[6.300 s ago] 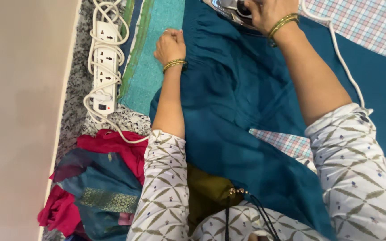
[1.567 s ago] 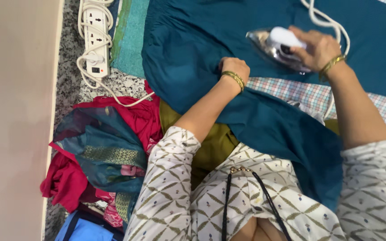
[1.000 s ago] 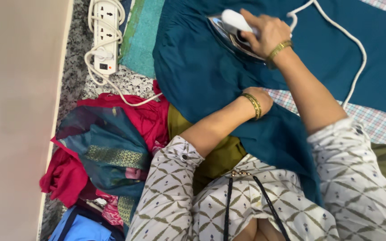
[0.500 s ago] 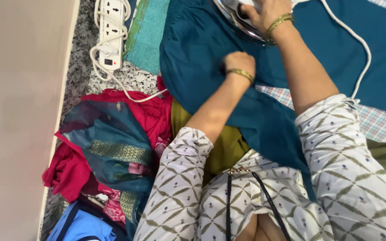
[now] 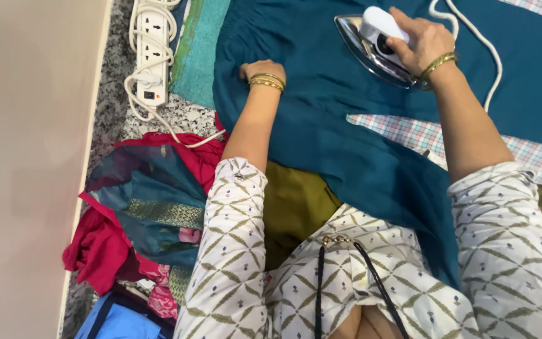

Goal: The person irons a teal-colored garment on a checkered mat laid out on the floor. They smooth the fabric with their hands and use a white electric iron to press the material, moving the iron back and forth across the surface. The person adjusts the garment's position multiple times to ensure even coverage.

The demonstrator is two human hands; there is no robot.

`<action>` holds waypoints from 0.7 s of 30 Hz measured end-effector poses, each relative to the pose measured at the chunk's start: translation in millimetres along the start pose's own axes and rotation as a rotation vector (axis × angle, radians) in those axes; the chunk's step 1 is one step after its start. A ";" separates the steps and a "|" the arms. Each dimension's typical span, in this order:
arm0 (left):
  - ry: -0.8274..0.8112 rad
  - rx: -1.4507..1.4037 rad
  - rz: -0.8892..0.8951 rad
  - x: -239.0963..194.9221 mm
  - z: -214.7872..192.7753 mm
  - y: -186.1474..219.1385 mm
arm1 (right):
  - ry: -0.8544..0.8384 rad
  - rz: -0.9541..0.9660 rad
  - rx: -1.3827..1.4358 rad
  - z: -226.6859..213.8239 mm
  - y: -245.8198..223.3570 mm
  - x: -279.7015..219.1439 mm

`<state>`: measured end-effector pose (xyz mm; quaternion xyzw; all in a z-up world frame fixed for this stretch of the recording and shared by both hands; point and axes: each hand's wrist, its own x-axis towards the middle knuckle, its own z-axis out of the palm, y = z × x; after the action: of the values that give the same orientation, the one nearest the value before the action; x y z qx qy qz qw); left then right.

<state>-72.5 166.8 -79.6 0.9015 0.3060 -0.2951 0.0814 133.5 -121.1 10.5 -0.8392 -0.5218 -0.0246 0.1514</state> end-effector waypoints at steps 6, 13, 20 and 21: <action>-0.157 0.011 -0.106 -7.7 -14.3 -12.9 | -0.215 -0.006 -0.060 -21.0 -1.8 -33.1; 0.080 -0.157 -0.241 -10.4 -24.1 -14.8 | -0.317 -0.029 0.027 -32.0 -40.5 -43.0; 0.315 -0.413 -0.420 -18.1 -37.2 -21.9 | -0.234 0.026 0.093 4.8 -94.1 7.7; 0.387 -0.428 -0.433 -19.3 -37.4 -22.2 | -0.212 0.029 0.106 13.0 -101.3 19.2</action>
<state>-80.2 187.1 -37.2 0.8174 0.5546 -0.0585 0.1443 51.2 -59.3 25.0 -0.8353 -0.5233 0.0942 0.1398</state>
